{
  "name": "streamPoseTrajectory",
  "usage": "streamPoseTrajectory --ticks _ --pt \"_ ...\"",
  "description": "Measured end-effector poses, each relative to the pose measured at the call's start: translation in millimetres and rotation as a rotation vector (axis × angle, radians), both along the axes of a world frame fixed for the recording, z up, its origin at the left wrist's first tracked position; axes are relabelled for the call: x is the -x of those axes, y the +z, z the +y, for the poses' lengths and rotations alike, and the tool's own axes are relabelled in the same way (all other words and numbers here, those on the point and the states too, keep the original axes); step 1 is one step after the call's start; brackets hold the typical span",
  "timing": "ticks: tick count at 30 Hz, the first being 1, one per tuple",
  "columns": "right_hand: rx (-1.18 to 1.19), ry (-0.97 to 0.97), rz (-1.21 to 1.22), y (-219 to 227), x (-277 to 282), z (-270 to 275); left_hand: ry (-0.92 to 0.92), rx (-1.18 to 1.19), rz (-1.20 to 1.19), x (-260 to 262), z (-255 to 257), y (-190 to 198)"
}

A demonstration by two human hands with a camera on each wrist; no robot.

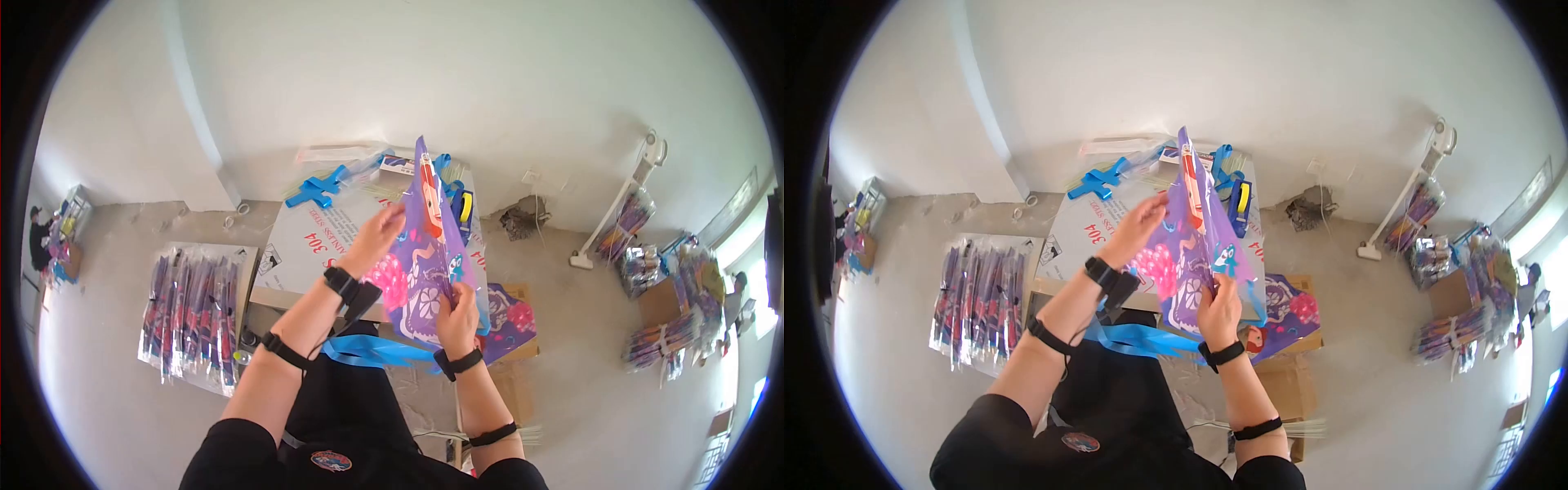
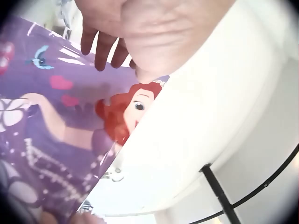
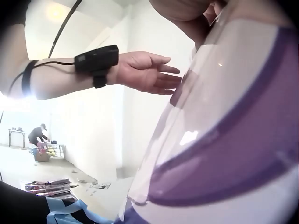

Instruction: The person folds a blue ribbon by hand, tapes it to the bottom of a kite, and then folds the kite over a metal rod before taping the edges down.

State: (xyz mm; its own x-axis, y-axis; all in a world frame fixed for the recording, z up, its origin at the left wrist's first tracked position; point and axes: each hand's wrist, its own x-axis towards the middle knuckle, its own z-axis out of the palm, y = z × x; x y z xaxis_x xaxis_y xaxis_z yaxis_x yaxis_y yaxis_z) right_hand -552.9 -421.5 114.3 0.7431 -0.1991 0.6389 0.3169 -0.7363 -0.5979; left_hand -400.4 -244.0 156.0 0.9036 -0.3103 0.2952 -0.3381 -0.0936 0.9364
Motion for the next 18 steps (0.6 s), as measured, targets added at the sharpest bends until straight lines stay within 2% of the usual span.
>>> streamPoseTrajectory --ticks 2,5,9,10,11,14,18 --pt "-0.021 0.011 0.039 13 11 -8 -0.006 0.179 -0.021 -20 -1 24" --pt "0.067 0.027 0.02 42 25 -14 0.008 0.331 -0.084 -20 -6 87" --pt "0.054 0.104 0.052 57 45 -18 -0.027 0.427 -0.094 -17 -1 134" --pt "0.047 0.108 0.057 59 50 -17 -0.148 0.472 0.015 -16 5 142" --pt "0.05 0.119 0.061 59 54 -16 -0.268 0.514 0.123 -15 12 144" --pt "0.03 0.137 0.056 57 63 -11 -0.301 0.441 0.195 -11 30 143" --pt "-0.019 0.15 0.02 53 70 -4 -0.364 0.466 0.179 -6 57 132"
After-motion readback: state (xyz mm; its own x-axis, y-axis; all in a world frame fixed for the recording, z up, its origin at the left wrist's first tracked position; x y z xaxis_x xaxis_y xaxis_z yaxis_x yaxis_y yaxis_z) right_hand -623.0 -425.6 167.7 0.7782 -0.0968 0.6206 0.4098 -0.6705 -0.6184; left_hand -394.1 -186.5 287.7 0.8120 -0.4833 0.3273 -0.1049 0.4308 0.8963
